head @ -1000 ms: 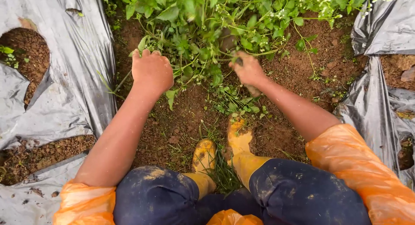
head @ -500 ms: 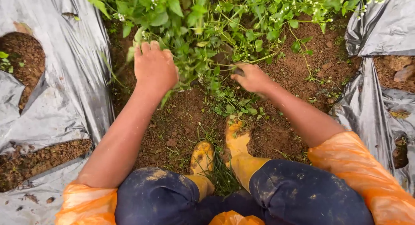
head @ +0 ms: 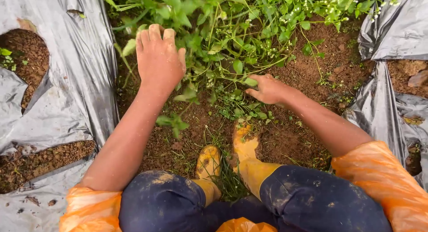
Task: Using a hand trowel and hands to remove weeds from a garden bed covered with plastic mulch.
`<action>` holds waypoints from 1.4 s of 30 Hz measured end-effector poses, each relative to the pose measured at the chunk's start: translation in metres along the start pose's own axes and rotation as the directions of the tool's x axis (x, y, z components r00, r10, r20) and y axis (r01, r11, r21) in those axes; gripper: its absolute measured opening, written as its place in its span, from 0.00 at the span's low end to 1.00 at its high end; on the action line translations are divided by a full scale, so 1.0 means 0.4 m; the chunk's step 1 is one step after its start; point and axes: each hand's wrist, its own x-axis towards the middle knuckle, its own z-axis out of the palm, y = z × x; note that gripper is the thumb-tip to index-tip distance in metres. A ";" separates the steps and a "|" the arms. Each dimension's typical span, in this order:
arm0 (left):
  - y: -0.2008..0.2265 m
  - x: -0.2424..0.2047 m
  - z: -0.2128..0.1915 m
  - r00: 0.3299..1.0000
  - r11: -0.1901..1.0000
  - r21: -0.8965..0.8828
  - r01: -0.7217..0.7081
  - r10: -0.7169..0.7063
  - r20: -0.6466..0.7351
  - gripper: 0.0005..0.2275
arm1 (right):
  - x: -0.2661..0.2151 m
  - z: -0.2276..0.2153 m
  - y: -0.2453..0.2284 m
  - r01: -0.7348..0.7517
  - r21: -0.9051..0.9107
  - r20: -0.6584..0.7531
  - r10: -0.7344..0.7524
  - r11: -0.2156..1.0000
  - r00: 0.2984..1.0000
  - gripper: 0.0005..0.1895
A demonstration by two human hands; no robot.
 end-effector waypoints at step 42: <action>-0.082 -0.042 0.035 0.852 0.979 0.158 0.130 -0.192 0.487 0.20 | 0.088 -0.005 0.161 0.200 0.136 -0.203 -0.170 0.970 0.964 0.16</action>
